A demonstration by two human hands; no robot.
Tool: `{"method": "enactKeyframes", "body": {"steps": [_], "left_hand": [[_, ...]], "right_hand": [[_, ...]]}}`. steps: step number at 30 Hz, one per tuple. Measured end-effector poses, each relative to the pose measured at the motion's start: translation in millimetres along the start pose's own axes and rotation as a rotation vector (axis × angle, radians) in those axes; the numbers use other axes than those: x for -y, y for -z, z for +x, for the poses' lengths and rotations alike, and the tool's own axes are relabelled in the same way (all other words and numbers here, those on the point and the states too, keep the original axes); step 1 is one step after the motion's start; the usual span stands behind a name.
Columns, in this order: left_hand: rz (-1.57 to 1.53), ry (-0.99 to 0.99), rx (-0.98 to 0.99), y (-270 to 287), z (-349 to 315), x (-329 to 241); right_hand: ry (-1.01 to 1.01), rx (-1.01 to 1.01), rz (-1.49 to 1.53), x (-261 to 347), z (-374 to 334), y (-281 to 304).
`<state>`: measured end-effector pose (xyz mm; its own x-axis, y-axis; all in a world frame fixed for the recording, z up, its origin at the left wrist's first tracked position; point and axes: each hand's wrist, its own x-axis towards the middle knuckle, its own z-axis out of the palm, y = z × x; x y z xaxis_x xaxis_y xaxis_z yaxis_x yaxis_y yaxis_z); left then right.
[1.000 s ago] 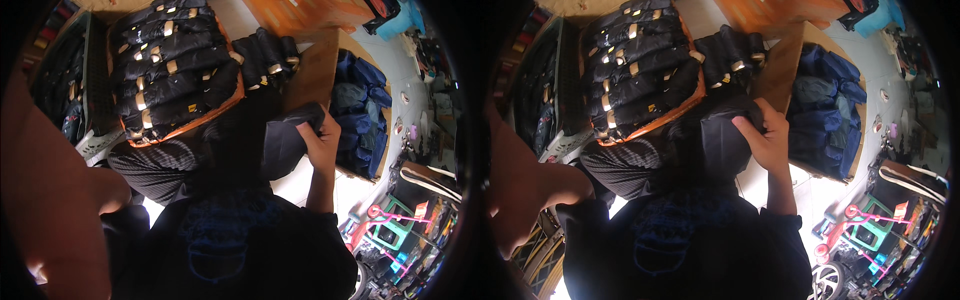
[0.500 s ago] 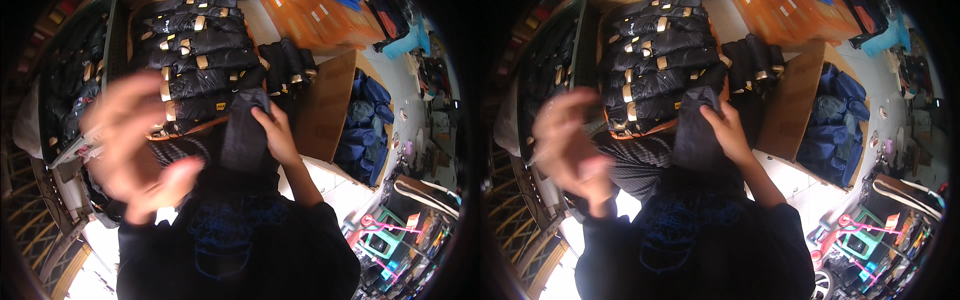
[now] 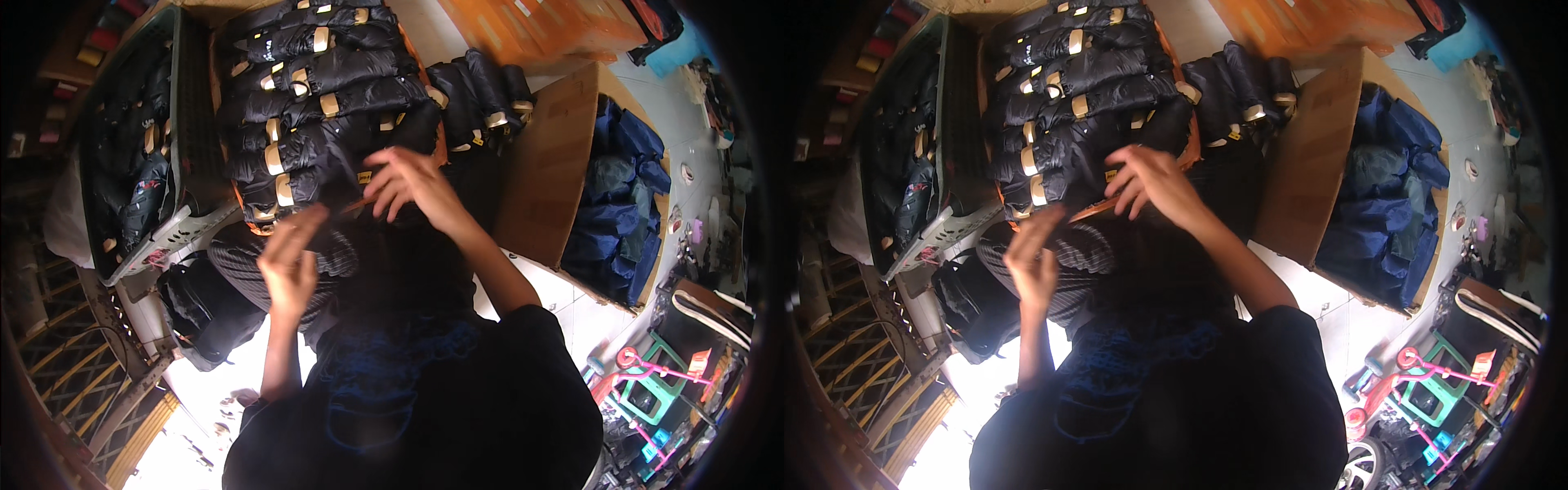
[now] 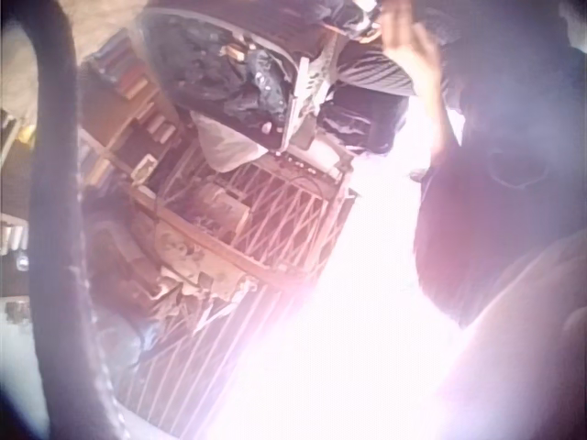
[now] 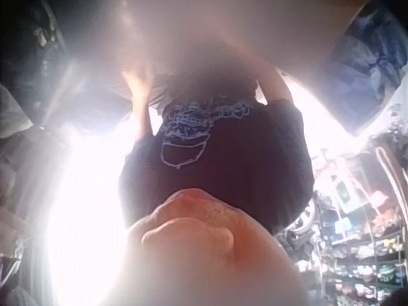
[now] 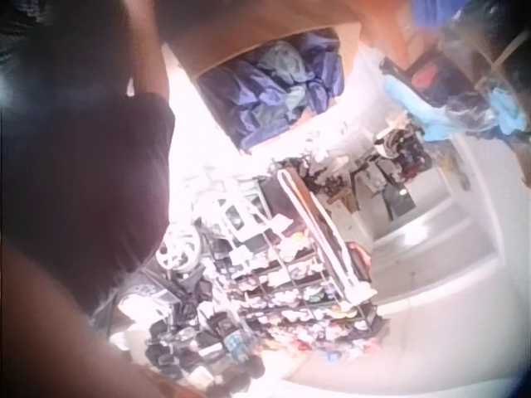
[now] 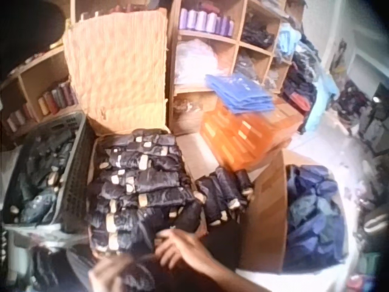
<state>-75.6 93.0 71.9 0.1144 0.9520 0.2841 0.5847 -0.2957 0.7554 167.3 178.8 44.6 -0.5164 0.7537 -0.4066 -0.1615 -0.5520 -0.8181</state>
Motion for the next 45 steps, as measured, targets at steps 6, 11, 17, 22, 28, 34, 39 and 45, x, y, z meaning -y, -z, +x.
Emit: {"method": "enactKeyframes", "body": {"steps": [6, 11, 17, 22, 28, 34, 39, 45], "left_hand": [[0.084, 0.054, -0.341, 16, 41, 7], [-0.150, 0.182, 0.031, -5, 45, 24], [-0.067, 0.200, -0.144, -27, 23, 44], [-0.199, 0.361, -0.151, -27, 24, 38], [-0.261, 0.191, -0.335, -40, 31, 36], [-0.746, 0.248, -0.726, -43, 57, 5], [-0.602, 0.287, -0.664, -59, 44, 37], [-0.624, 0.591, -0.190, -65, 6, 33]], "right_hand": [[0.583, -0.317, -1.689, -21, 9, 43], [0.705, -0.331, -1.684, -25, 26, 59], [0.750, -0.261, -1.510, -1, 9, 64], [0.732, -0.323, -1.230, 14, -9, 56], [0.904, -0.485, -0.798, 20, -31, 38], [0.643, -0.354, 0.151, -3, -41, 18], [0.508, -0.115, 0.377, -25, -38, 15], [0.326, -0.027, 0.503, -48, -36, 0]]}}
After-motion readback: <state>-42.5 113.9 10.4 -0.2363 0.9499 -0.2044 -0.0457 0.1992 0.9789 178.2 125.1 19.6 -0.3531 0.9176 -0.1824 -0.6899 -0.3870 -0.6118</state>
